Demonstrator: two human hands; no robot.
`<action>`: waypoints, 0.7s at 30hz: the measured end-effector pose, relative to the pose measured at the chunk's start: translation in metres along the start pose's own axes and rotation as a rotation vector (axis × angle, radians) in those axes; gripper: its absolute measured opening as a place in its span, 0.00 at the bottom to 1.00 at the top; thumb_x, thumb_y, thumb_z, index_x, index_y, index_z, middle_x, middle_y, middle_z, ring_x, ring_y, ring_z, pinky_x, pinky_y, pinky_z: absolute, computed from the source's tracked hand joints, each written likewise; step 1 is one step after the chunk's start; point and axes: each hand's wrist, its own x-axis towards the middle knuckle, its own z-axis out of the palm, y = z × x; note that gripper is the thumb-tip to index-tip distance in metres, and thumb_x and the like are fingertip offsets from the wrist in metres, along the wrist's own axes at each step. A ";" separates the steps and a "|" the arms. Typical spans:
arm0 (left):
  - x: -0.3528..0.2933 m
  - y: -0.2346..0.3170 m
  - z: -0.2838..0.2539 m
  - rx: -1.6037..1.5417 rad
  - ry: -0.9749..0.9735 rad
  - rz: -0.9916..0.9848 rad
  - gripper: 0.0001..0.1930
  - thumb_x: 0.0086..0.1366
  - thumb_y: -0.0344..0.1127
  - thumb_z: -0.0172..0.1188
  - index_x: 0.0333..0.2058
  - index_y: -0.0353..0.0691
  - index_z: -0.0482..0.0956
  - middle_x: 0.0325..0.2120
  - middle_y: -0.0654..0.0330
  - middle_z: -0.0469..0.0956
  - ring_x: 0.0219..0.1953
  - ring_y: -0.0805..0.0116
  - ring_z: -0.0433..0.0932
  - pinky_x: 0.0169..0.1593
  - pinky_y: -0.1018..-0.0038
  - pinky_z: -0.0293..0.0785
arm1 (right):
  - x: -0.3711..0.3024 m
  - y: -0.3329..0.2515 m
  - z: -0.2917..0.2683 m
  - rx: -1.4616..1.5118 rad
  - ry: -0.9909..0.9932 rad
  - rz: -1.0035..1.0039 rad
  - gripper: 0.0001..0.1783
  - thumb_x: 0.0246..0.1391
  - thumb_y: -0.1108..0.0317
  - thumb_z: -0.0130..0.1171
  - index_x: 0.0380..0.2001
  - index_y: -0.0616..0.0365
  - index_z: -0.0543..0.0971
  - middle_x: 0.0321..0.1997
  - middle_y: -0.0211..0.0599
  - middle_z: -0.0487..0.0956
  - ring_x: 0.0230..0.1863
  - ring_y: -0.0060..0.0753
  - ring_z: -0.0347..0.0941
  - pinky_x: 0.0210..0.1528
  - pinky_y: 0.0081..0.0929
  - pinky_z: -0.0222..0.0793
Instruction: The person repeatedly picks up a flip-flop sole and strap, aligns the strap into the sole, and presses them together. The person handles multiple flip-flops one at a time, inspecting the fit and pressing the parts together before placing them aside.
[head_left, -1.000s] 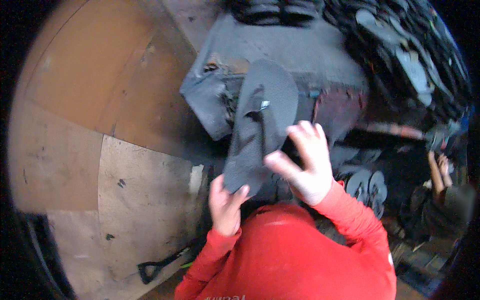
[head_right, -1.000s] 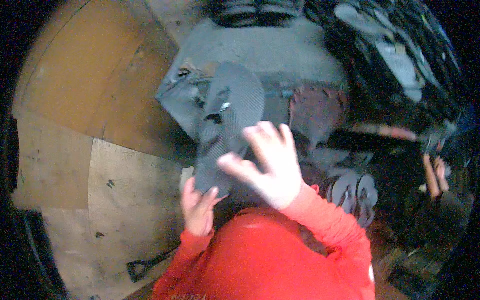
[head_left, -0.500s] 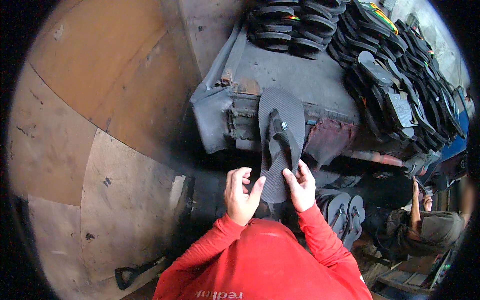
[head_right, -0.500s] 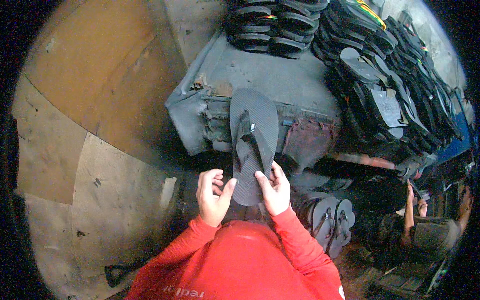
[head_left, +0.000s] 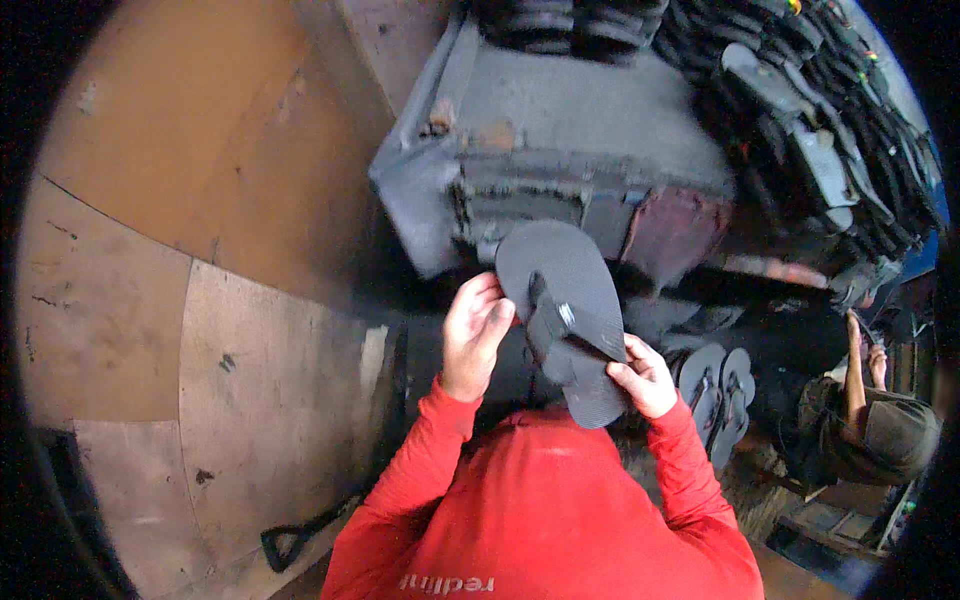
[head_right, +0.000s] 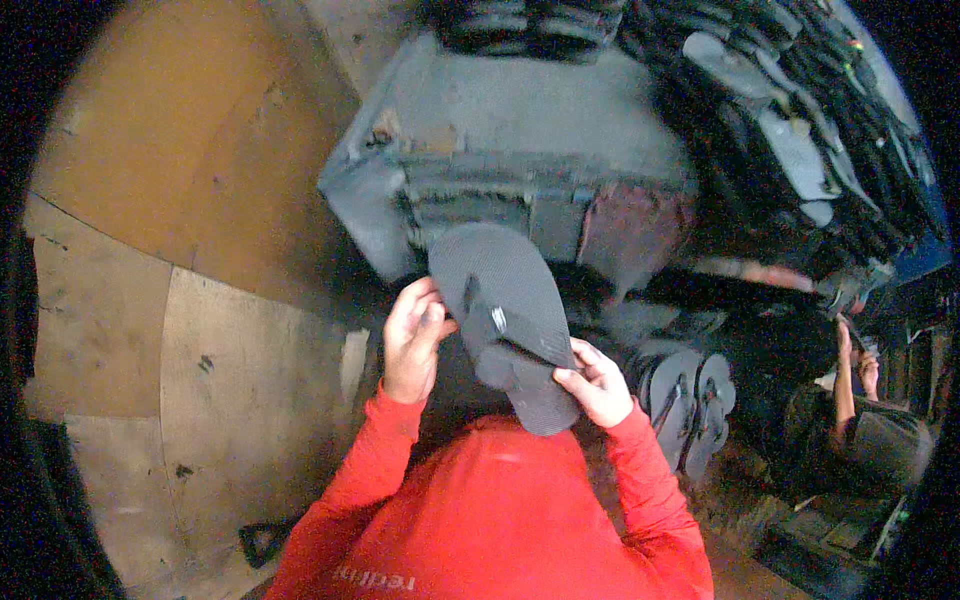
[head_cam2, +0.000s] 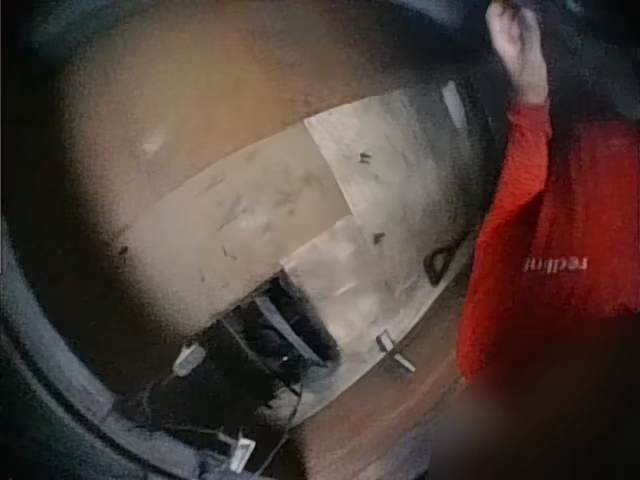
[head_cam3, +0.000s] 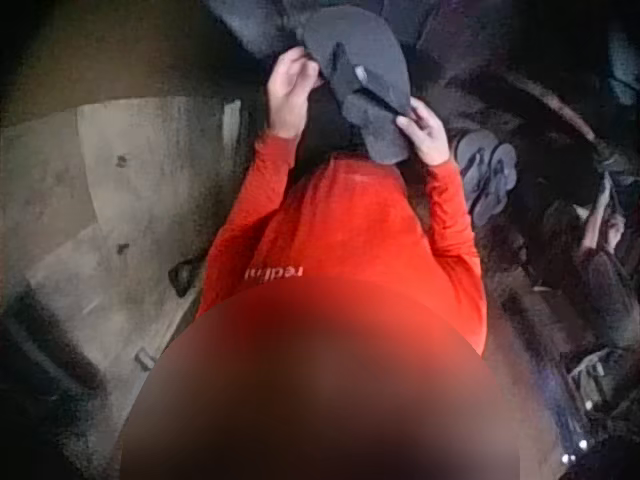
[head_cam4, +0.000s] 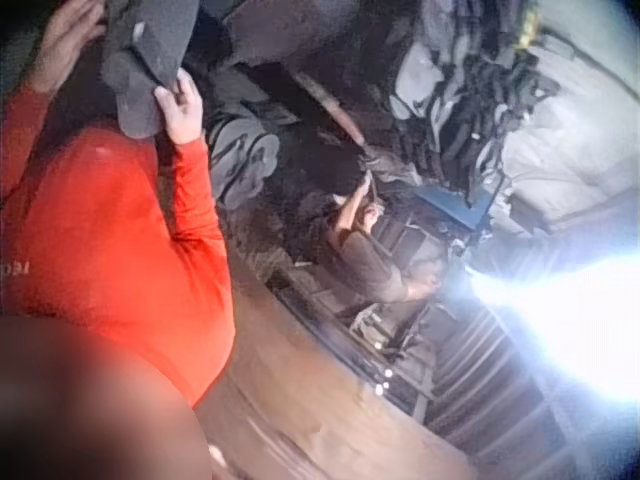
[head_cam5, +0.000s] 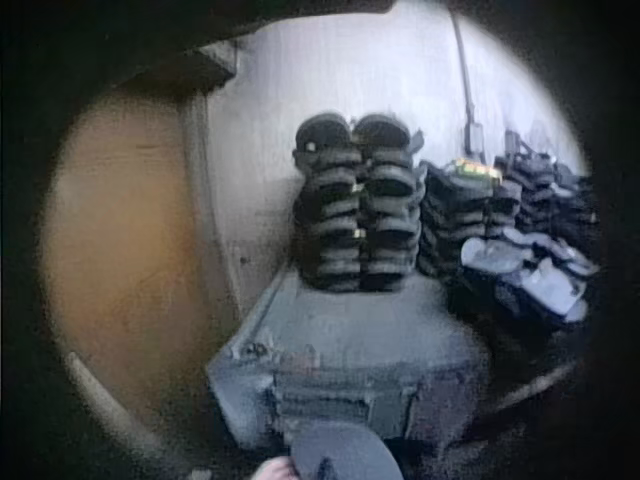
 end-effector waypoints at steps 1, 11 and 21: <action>-0.005 -0.010 0.002 -0.121 0.021 -0.063 0.22 0.70 0.39 0.61 0.56 0.30 0.72 0.51 0.58 0.76 0.47 0.72 0.76 0.54 0.74 0.70 | -0.013 0.003 -0.003 0.022 -0.045 0.081 0.27 0.61 0.76 0.58 0.63 0.64 0.69 0.59 0.35 0.75 0.60 0.25 0.69 0.63 0.27 0.63; -0.025 -0.050 -0.023 0.411 -0.023 -0.139 0.23 0.70 0.49 0.59 0.48 0.30 0.79 0.38 0.58 0.83 0.40 0.73 0.78 0.45 0.73 0.74 | 0.027 0.009 0.050 -0.969 -0.058 -0.283 0.60 0.40 0.49 0.76 0.71 0.62 0.57 0.74 0.68 0.50 0.75 0.68 0.48 0.73 0.46 0.50; 0.011 -0.040 -0.039 0.644 0.025 -0.233 0.21 0.72 0.42 0.58 0.57 0.34 0.75 0.50 0.58 0.80 0.51 0.73 0.77 0.54 0.74 0.72 | 0.113 0.076 0.083 -0.297 -0.250 -0.095 0.48 0.43 0.73 0.74 0.69 0.56 0.64 0.77 0.49 0.51 0.75 0.42 0.51 0.68 0.35 0.62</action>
